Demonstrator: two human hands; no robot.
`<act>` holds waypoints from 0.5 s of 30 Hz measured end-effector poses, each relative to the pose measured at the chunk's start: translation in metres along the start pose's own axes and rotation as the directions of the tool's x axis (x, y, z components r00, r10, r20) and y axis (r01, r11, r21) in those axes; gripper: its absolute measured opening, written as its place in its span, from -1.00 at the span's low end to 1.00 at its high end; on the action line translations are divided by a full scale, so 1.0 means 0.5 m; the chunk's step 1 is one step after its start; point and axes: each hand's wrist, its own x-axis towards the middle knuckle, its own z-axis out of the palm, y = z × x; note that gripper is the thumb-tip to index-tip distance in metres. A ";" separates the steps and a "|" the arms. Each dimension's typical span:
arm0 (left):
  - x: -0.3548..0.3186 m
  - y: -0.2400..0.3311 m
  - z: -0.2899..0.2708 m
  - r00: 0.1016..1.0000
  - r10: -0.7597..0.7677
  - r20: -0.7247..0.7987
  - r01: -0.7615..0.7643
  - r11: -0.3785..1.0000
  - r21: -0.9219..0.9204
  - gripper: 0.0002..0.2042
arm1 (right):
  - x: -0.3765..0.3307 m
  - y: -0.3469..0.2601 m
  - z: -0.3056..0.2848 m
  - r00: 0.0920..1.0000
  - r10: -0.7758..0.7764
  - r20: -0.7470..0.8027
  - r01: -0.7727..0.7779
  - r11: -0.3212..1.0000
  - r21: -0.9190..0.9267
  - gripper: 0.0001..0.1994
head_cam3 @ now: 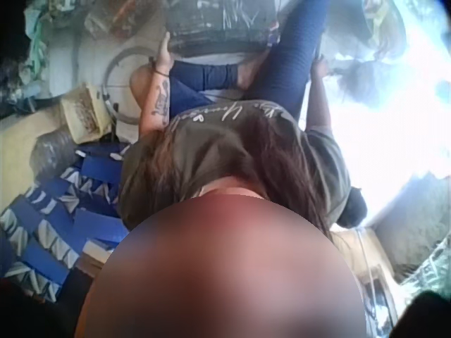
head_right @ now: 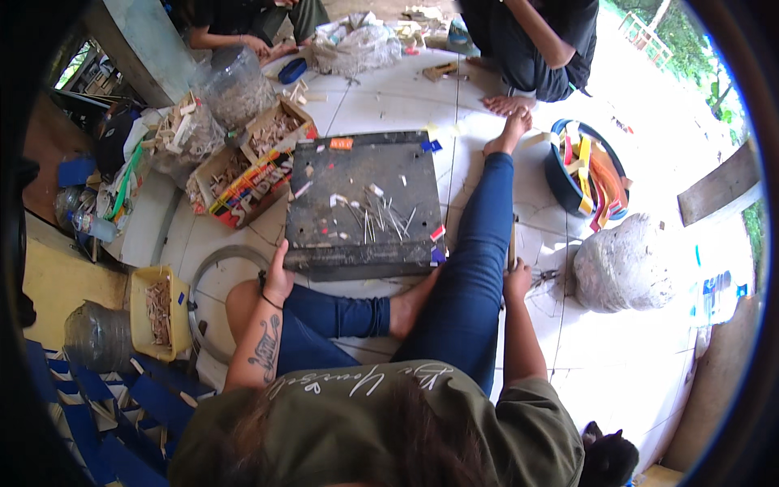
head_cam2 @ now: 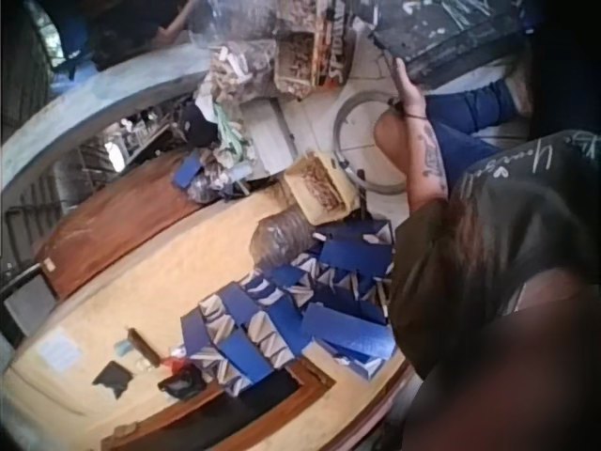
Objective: The person sits on the floor and assembles small wooden blocks by inserting nails and tapping them with a hammer. They handle the blocks and nails by hand, occasionally adjusting the position of the pieces on a small work surface.
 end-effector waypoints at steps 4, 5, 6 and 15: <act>0.016 -0.030 -0.021 0.985 0.170 -0.017 -0.166 0.977 0.135 -0.57 | -0.060 -0.157 -0.150 0.870 -0.313 -0.382 0.414 0.883 0.219 -0.39; 0.023 -0.033 -0.027 0.993 0.108 -0.057 -0.099 0.985 0.141 -0.59 | -0.080 -0.210 -0.190 0.816 -0.389 -0.427 0.540 0.777 0.324 -0.37; 0.026 -0.037 -0.031 0.995 0.079 -0.068 -0.069 0.989 0.132 -0.60 | -0.104 -0.264 -0.228 0.717 -0.544 -0.436 0.683 0.675 0.280 -0.35; 0.009 -0.026 -0.011 0.999 0.035 -0.004 -0.034 0.987 0.159 -0.54 | -0.293 -0.572 -0.272 0.596 -0.802 -0.024 0.801 0.597 -0.052 0.13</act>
